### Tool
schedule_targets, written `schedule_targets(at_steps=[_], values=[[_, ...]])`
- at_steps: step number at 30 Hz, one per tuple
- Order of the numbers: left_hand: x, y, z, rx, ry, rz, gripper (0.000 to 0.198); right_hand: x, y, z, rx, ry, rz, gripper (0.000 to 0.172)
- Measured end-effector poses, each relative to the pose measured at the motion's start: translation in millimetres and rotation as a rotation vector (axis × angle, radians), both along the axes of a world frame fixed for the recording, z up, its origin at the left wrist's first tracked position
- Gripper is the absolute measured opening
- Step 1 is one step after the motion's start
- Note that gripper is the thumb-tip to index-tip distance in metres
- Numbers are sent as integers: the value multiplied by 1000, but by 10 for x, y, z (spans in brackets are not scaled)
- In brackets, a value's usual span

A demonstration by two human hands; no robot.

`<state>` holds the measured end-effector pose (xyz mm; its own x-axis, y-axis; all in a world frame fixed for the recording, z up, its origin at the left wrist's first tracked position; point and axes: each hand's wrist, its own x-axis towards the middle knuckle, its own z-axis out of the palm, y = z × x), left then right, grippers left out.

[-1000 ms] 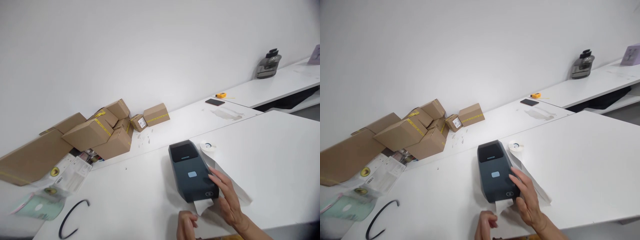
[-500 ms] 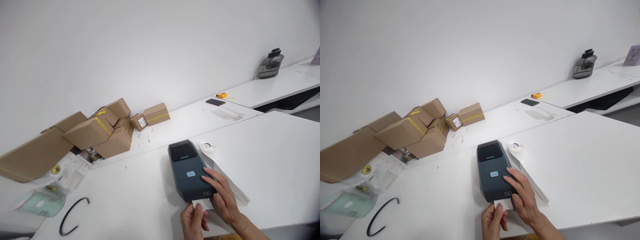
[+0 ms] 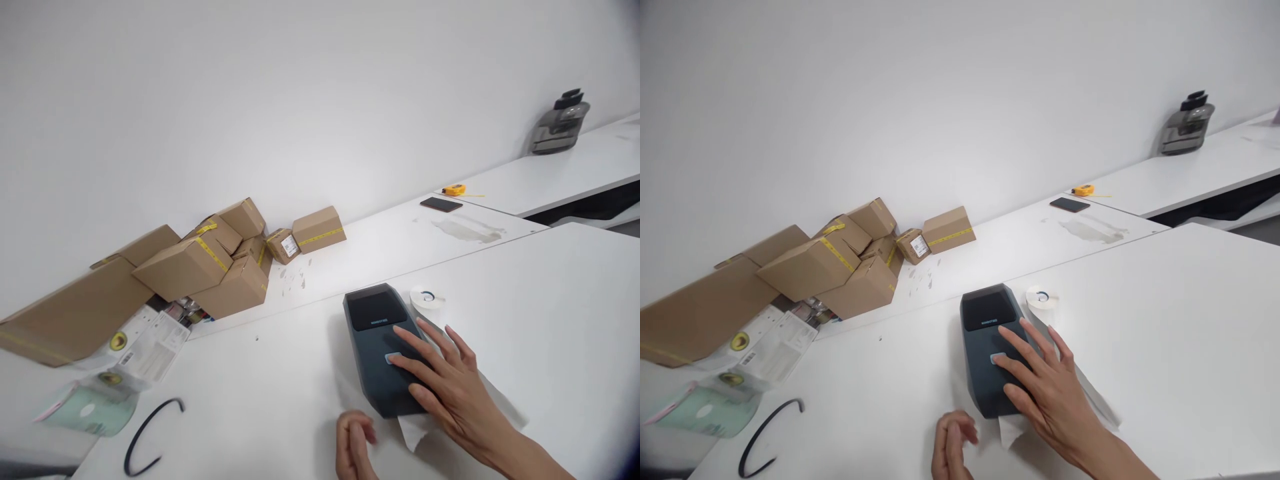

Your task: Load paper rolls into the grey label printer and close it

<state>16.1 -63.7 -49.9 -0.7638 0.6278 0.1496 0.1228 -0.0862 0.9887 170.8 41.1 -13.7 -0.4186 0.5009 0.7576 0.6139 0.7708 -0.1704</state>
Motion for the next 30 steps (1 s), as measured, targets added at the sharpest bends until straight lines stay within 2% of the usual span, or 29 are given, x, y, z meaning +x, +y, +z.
schedule_targets(at_steps=[3,6,11,14,16,19,23,27,30], values=[[-5,84,96,11,39,51,37,5,1,-8,-4,-31,-13,29],[73,165,126,73,29,-30,44,24,-46,-115,-113,35,28,33],[203,195,120,32,-64,-148,54,46,-142,-485,-485,483,79,51],[254,174,188,34,-82,-164,57,33,-149,-514,-635,650,109,56],[259,185,264,30,-58,-148,56,27,-123,-386,-686,677,156,57],[180,295,380,30,-23,-114,51,12,-3,-78,-718,641,164,58],[-81,610,480,35,56,-146,44,-85,364,319,-585,566,168,58],[-335,947,539,-207,272,-295,36,-282,827,642,-477,596,180,61],[-415,1151,572,-276,327,-336,39,-418,1136,829,-478,572,105,65]])
